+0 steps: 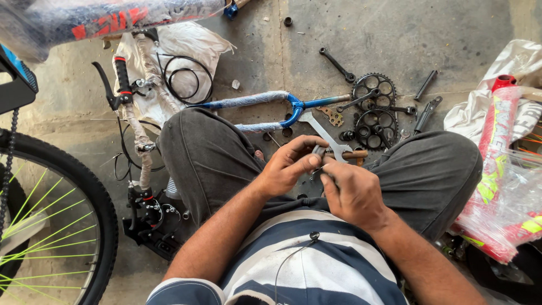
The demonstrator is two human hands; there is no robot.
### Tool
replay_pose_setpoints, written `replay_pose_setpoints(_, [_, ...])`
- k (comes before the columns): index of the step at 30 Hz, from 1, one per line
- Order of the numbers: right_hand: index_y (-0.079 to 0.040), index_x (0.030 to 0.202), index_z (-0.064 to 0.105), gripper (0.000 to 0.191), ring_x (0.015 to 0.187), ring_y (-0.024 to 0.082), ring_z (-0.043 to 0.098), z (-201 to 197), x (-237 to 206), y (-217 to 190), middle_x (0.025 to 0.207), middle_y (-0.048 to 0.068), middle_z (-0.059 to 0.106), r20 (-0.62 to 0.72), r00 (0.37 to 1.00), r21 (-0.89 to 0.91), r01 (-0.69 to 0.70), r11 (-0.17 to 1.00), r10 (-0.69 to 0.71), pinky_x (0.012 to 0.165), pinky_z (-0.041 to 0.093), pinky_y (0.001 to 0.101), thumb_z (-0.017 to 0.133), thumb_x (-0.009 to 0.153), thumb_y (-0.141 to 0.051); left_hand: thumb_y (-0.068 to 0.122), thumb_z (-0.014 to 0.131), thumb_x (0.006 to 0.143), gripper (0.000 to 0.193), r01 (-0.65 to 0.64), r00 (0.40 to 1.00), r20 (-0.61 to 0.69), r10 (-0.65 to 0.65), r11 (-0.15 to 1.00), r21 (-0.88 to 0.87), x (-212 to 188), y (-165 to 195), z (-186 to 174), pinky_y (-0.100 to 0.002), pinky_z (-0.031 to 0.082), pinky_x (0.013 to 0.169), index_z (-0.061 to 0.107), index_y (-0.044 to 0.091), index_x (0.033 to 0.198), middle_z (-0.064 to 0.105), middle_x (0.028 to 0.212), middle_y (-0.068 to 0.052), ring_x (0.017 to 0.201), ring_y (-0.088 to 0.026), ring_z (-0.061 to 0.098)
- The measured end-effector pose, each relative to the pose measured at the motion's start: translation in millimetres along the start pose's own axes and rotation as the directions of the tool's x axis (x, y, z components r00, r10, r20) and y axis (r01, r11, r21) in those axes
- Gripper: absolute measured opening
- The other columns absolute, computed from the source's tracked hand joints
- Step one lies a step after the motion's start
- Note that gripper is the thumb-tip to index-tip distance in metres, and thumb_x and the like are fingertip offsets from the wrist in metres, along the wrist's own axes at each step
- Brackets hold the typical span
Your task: The person sits on the floor of a bicycle repair shop and applies red grease by hand to a small cylindrical metal component, repeatedly working the grease around its inner surface with a finger. They open a small grease container, dip into it, and continue coating the part throughout the clip.
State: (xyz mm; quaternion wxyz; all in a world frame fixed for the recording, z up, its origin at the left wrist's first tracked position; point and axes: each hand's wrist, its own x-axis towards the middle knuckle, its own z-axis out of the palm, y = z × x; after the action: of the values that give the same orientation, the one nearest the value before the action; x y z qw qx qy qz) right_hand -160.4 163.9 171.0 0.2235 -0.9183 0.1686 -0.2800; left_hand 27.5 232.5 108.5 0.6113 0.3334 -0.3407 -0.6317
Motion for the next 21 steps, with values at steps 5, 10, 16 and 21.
replay_pose_setpoints(5, [-0.003,0.127,0.047,0.036,0.068,0.015,0.055,-5.0,-8.3,9.5,0.113,0.023,0.066,0.323,0.756,0.876,-0.466,0.121,0.570,0.060,0.048,0.0284,0.063,0.095,-0.002,0.008,0.072,0.104,0.037,-0.232,0.969,0.135,0.208,0.954,0.191,-2.2,14.8,-4.5,-0.031,0.050,0.111,0.059,0.004,0.138,0.055,0.141,-0.009,0.128,-0.016,0.057])
replay_pose_setpoints(10, [-0.005,0.126,0.047,0.035,0.067,0.014,0.057,-8.0,-8.4,23.1,0.116,0.022,0.071,0.202,0.767,0.930,-0.346,0.127,0.610,0.061,0.049,0.0271,0.065,0.096,-0.003,0.009,0.072,0.102,0.039,-0.155,0.986,0.045,0.163,0.976,-0.152,3.7,16.4,-8.0,-0.036,0.051,0.114,0.057,0.006,0.137,0.052,0.148,-0.008,0.132,-0.017,0.057])
replay_pose_setpoints(16, [-0.006,0.127,0.048,0.036,0.085,0.017,0.074,-0.8,-3.2,11.5,0.124,0.015,0.072,-0.013,0.971,0.411,-0.212,0.887,0.239,0.063,0.059,0.0298,0.068,0.097,-0.004,0.021,0.066,0.110,0.043,0.075,0.997,0.020,-0.073,0.970,-0.231,0.9,4.1,-14.4,-0.033,0.053,0.091,0.058,-0.004,0.145,0.067,0.116,-0.010,0.101,-0.017,0.062])
replay_pose_setpoints(21, [-0.002,0.131,0.046,0.044,0.085,0.026,0.071,8.5,1.1,-0.2,0.123,0.019,0.071,-0.029,1.000,-0.093,-0.001,0.996,-0.001,0.070,0.056,0.0378,0.069,0.094,-0.006,0.018,0.067,0.102,0.040,0.024,1.000,-0.016,-0.024,0.999,-0.039,3.2,7.2,-9.8,-0.031,0.053,0.095,0.057,0.002,0.138,0.068,0.116,-0.006,0.105,-0.014,0.063])
